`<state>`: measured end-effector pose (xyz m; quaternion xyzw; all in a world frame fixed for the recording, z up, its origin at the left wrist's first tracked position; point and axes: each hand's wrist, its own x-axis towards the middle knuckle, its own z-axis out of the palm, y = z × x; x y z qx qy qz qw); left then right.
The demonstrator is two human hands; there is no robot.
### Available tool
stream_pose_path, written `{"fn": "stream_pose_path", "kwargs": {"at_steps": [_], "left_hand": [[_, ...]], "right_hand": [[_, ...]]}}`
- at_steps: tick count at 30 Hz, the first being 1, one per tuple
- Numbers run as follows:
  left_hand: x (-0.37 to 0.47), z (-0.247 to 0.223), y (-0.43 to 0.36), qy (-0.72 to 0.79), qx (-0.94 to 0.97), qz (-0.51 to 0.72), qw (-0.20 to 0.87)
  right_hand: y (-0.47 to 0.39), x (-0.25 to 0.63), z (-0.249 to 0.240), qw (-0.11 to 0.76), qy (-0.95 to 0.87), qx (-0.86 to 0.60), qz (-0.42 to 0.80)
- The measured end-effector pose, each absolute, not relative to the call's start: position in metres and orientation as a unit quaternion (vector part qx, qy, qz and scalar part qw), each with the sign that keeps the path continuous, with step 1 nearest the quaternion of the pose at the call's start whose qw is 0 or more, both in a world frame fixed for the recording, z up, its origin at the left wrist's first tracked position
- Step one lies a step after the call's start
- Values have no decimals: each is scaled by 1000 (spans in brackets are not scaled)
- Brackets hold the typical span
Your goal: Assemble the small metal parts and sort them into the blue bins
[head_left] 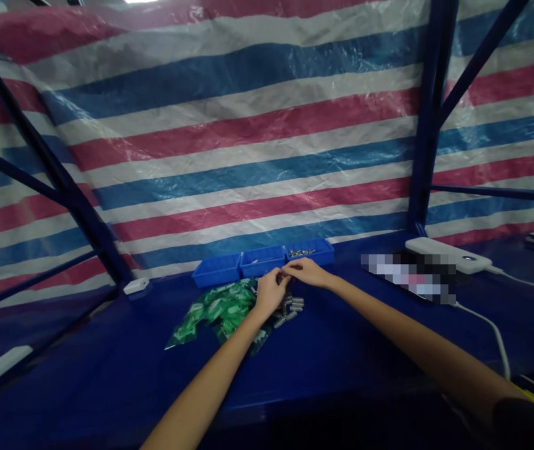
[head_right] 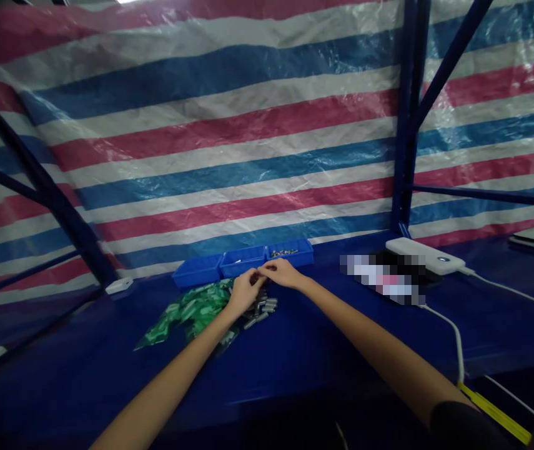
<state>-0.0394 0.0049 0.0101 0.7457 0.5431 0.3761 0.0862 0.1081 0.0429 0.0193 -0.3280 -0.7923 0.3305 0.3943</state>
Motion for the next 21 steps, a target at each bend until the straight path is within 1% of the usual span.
{"fn": "stream_pose_path", "kwargs": {"at_steps": [5,8,14,17,21], "left_hand": [[-38,14,3,541,697,451,134],[-36,18,1,533,694,462,143],[-33,21,-1,532,698,462,130],[-31,21,-1,513,687,493,149],[-30,18,1,483,674,537,154]], "right_hand": [[31,108,12,418,-737,-381,369],[27,103,13,440,-696,-407,396],[22,99,13,506,-663,-428,347],[19,98,16,529,-601,-437,409],[10,97,26,522,-509,-428,534]]}}
